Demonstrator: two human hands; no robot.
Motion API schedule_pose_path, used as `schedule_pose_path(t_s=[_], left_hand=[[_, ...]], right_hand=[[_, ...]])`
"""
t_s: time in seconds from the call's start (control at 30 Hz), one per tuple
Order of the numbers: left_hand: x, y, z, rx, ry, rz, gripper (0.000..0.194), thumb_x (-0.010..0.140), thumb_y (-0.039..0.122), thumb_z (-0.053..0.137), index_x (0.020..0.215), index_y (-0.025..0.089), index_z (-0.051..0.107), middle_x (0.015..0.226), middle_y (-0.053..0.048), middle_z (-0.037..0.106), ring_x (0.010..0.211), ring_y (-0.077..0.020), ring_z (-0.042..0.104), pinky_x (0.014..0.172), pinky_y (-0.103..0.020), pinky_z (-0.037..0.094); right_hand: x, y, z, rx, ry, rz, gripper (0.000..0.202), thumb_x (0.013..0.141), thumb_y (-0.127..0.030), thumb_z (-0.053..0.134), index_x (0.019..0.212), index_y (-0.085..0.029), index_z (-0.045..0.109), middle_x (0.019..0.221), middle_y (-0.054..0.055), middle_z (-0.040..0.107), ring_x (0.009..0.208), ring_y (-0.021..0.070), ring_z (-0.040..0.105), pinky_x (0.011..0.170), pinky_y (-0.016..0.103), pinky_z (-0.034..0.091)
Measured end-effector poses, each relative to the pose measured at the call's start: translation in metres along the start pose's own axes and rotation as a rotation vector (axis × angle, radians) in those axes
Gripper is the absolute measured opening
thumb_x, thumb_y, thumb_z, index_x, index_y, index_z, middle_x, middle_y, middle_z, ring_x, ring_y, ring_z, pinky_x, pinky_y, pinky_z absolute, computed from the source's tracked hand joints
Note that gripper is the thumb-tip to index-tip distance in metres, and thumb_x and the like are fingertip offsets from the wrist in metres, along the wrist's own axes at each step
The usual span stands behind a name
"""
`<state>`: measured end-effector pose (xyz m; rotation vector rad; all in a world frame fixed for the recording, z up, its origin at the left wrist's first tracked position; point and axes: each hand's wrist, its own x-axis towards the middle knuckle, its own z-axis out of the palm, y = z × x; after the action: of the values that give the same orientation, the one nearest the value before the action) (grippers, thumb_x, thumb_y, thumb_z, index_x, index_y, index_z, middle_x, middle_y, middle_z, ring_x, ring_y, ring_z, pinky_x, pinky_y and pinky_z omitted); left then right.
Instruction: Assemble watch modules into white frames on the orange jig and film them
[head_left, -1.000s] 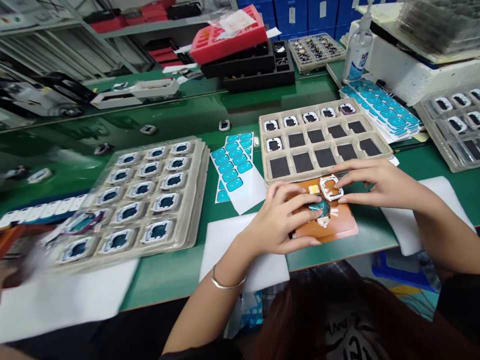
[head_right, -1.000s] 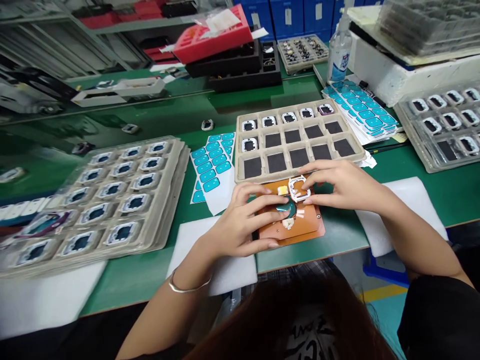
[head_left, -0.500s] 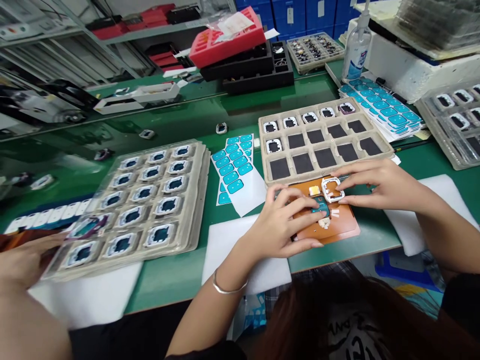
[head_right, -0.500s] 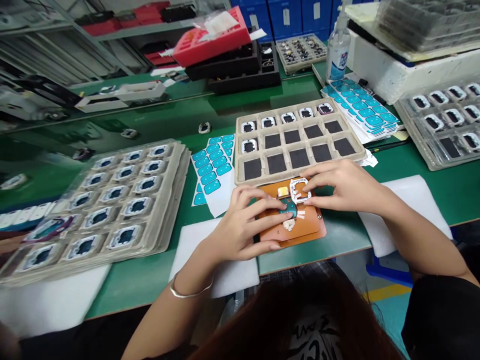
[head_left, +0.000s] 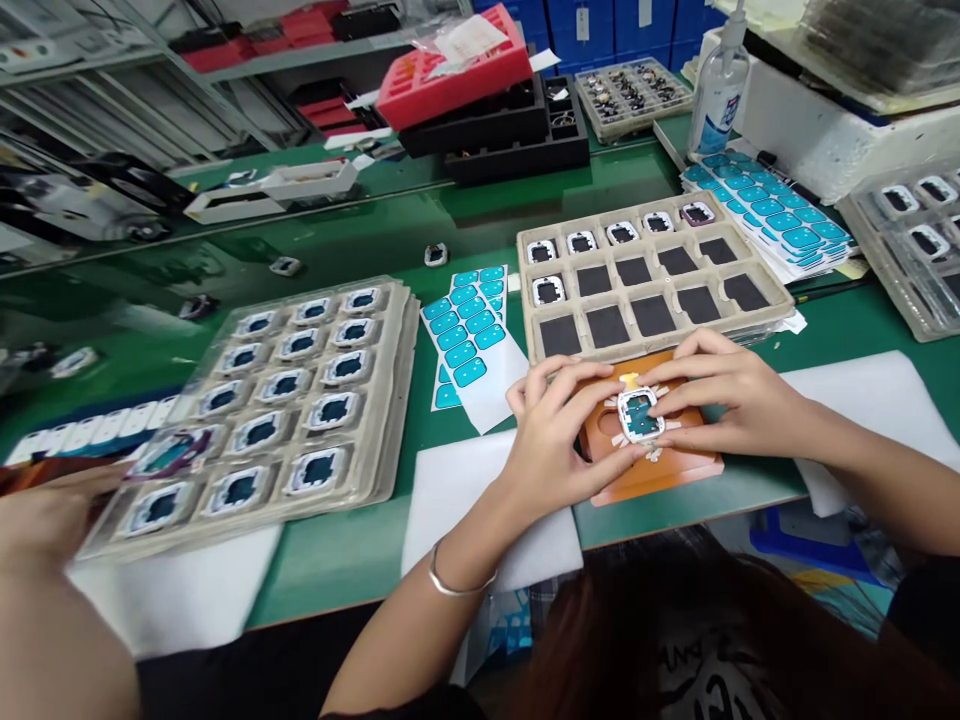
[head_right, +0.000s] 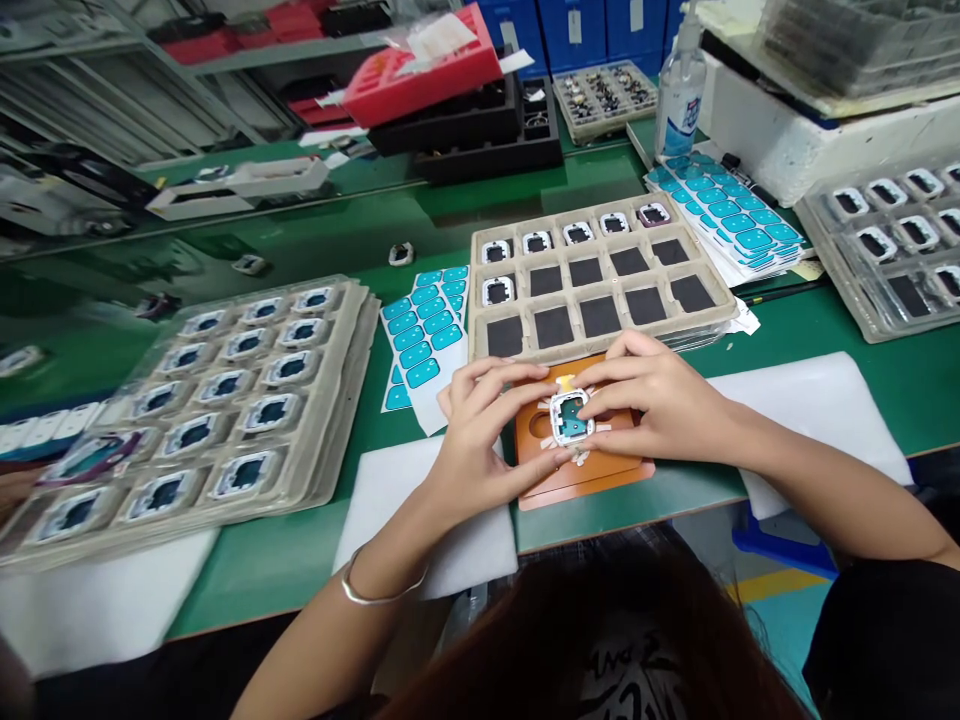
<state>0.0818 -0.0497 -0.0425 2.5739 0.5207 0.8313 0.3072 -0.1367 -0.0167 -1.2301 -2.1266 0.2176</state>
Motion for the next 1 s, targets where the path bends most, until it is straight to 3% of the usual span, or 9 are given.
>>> schedule_pose_path(t_s=[0.33, 0.53, 0.7, 0.87, 1.0], left_hand=[[0.002, -0.005, 0.0, -0.062, -0.095, -0.06, 0.044, 0.079, 0.055, 0.076, 0.107, 0.023, 0.068, 0.123, -0.01, 0.064, 0.122, -0.0315, 0.044, 0.102, -0.052, 0.035], [0.002, -0.007, 0.01, -0.124, 0.06, 0.001, 0.053, 0.082, 0.06, 0.069, 0.123, 0.026, 0.066, 0.113, -0.008, 0.065, 0.108, -0.0253, 0.051, 0.096, -0.044, 0.038], [0.001, -0.008, 0.017, -0.179, 0.033, 0.072, 0.066, 0.082, 0.062, 0.067, 0.14, 0.031, 0.057, 0.113, -0.008, 0.06, 0.104, -0.0237, 0.051, 0.093, -0.042, 0.037], [0.004, -0.013, 0.017, -0.259, 0.081, 0.116, 0.073, 0.079, 0.064, 0.068, 0.144, 0.036, 0.051, 0.119, -0.007, 0.06, 0.109, -0.0242, 0.052, 0.098, -0.041, 0.037], [0.007, -0.017, 0.018, -0.271, 0.149, 0.148, 0.066, 0.077, 0.063, 0.069, 0.135, 0.033, 0.059, 0.112, -0.007, 0.063, 0.105, -0.023, 0.053, 0.096, -0.039, 0.04]], right_hand=[[-0.003, 0.008, 0.005, -0.005, -0.042, -0.018, 0.016, 0.085, -0.039, 0.073, 0.082, -0.023, 0.076, 0.102, 0.006, 0.075, 0.093, 0.0251, 0.053, 0.081, 0.044, 0.047], [-0.001, 0.009, 0.007, 0.033, -0.007, -0.008, 0.018, 0.083, -0.036, 0.073, 0.093, -0.022, 0.067, 0.098, 0.006, 0.072, 0.093, 0.0239, 0.054, 0.084, 0.042, 0.044], [-0.002, 0.008, 0.018, 0.161, 0.077, 0.066, 0.029, 0.077, -0.036, 0.078, 0.091, -0.022, 0.057, 0.089, 0.003, 0.062, 0.085, 0.0209, 0.058, 0.078, 0.036, 0.045], [-0.004, 0.009, 0.027, 0.408, 0.13, 0.078, 0.039, 0.08, -0.043, 0.079, 0.108, -0.025, 0.059, 0.095, 0.003, 0.062, 0.087, 0.0195, 0.061, 0.078, 0.035, 0.048], [-0.002, 0.01, 0.026, 0.496, 0.118, 0.058, 0.032, 0.081, -0.047, 0.078, 0.101, -0.025, 0.065, 0.09, 0.002, 0.063, 0.085, 0.0189, 0.061, 0.077, 0.036, 0.047]])
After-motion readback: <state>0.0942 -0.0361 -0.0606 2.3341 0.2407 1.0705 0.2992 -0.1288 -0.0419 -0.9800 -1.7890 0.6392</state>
